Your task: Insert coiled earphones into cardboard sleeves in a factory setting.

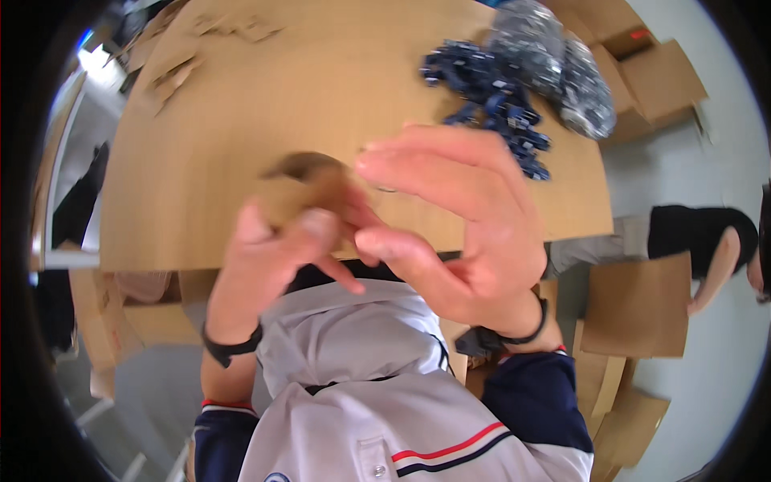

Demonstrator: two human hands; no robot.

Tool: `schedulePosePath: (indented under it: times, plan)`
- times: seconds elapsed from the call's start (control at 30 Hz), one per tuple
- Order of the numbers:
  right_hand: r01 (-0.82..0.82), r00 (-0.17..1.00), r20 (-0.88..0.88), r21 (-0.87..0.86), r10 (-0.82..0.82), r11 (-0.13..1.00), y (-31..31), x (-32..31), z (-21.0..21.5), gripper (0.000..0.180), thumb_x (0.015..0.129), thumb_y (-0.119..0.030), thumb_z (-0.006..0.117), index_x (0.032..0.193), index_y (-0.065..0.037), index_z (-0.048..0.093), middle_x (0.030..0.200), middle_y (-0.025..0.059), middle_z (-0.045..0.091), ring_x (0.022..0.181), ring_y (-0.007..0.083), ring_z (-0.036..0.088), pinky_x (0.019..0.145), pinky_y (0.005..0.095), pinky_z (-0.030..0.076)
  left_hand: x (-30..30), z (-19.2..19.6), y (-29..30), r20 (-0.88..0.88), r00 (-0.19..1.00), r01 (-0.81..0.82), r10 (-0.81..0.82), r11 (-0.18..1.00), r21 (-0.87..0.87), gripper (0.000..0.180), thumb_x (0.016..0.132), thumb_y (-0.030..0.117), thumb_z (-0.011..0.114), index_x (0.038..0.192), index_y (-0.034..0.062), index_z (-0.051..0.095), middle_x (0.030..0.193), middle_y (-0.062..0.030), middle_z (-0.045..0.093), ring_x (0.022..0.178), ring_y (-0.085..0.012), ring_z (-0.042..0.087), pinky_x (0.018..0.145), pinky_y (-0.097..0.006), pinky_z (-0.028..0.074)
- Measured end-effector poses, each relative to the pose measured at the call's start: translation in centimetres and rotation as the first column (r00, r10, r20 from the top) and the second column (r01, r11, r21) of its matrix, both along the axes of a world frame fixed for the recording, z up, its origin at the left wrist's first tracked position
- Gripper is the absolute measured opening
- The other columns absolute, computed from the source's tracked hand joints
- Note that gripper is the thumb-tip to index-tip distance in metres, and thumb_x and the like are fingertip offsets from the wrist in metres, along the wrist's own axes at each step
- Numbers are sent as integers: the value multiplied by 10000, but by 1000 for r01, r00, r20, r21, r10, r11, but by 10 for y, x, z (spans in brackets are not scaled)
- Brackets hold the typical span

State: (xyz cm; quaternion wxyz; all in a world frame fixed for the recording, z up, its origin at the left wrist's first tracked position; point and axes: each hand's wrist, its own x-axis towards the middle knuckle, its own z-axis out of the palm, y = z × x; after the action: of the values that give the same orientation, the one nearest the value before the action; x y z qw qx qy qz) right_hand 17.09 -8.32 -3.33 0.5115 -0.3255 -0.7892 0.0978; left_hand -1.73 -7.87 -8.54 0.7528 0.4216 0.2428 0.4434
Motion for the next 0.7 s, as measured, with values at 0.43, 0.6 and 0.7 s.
schedulePosePath:
  times: [0.43, 0.6, 0.7]
  plan:
    - [151, 904, -427, 347, 13, 925, 16, 9, -60, 102, 787, -42, 680, 867, 1, 633, 637, 56, 465, 515, 217, 513, 402, 324, 387, 96, 5, 3, -181, 667, -487, 723, 607, 628, 462, 1035, 288, 302, 1330, -40, 441, 1337, -213, 491, 1100, -276, 599, 880, -368, 515]
    - [144, 815, -572, 362, 97, 921, 3, 5, -51, 133, 777, 5, 677, 904, 19, 642, 665, 72, 502, 507, 205, 507, 413, 298, 399, 127, -27, 2, 221, 29, -710, 975, -136, 691, 339, 974, 250, 483, 1002, -48, 643, 1011, -174, 655, 867, -248, 664, 739, -342, 539]
    - [120, 824, -556, 357, 108, 926, -1, 10, -52, 153, 773, 19, 692, 918, 26, 642, 664, 88, 520, 515, 209, 527, 422, 285, 413, 110, -37, 5, 231, -94, -725, 968, -226, 651, 393, 959, 321, 512, 909, -42, 654, 903, -160, 661, 754, -239, 647, 658, -332, 521]
